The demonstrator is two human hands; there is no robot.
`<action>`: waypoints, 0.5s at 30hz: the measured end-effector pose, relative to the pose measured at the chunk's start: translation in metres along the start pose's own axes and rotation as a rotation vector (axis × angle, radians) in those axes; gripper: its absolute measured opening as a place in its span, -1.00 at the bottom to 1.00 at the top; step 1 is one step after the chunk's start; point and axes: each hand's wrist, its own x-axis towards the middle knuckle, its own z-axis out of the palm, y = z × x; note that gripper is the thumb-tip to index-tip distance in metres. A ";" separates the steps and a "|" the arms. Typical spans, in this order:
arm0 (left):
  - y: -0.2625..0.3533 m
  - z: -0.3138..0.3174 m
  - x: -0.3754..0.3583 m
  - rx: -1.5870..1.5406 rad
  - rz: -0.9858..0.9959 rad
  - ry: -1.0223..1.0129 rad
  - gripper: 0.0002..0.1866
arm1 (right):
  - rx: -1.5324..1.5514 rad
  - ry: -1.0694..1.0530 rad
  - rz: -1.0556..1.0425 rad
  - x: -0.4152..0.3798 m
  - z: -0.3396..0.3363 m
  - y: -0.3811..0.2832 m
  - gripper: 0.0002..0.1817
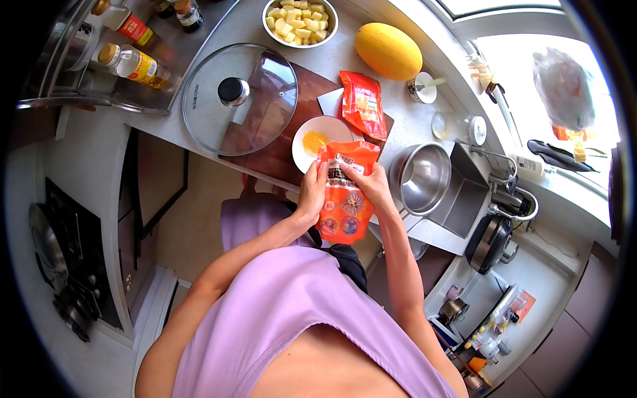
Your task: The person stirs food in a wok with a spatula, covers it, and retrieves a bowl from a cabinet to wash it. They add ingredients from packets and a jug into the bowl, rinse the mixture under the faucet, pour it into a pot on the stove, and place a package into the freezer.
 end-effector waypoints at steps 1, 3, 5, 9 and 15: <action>-0.001 -0.001 0.001 0.000 0.001 0.001 -0.68 | -0.001 -0.032 0.052 0.001 0.001 -0.001 -0.67; -0.004 -0.003 0.003 0.049 0.036 0.013 -0.68 | -0.002 -0.016 0.068 -0.002 0.004 -0.007 -0.64; -0.005 -0.008 0.004 0.101 0.039 0.021 -0.68 | 0.097 0.010 0.071 -0.004 0.007 -0.014 -0.61; -0.008 -0.010 -0.002 0.309 0.106 0.042 -0.69 | -0.204 -0.050 -0.064 0.000 0.005 -0.011 -0.60; -0.008 -0.012 -0.003 -0.029 -0.040 -0.043 -0.70 | -0.083 0.021 0.081 -0.001 0.004 -0.012 -0.65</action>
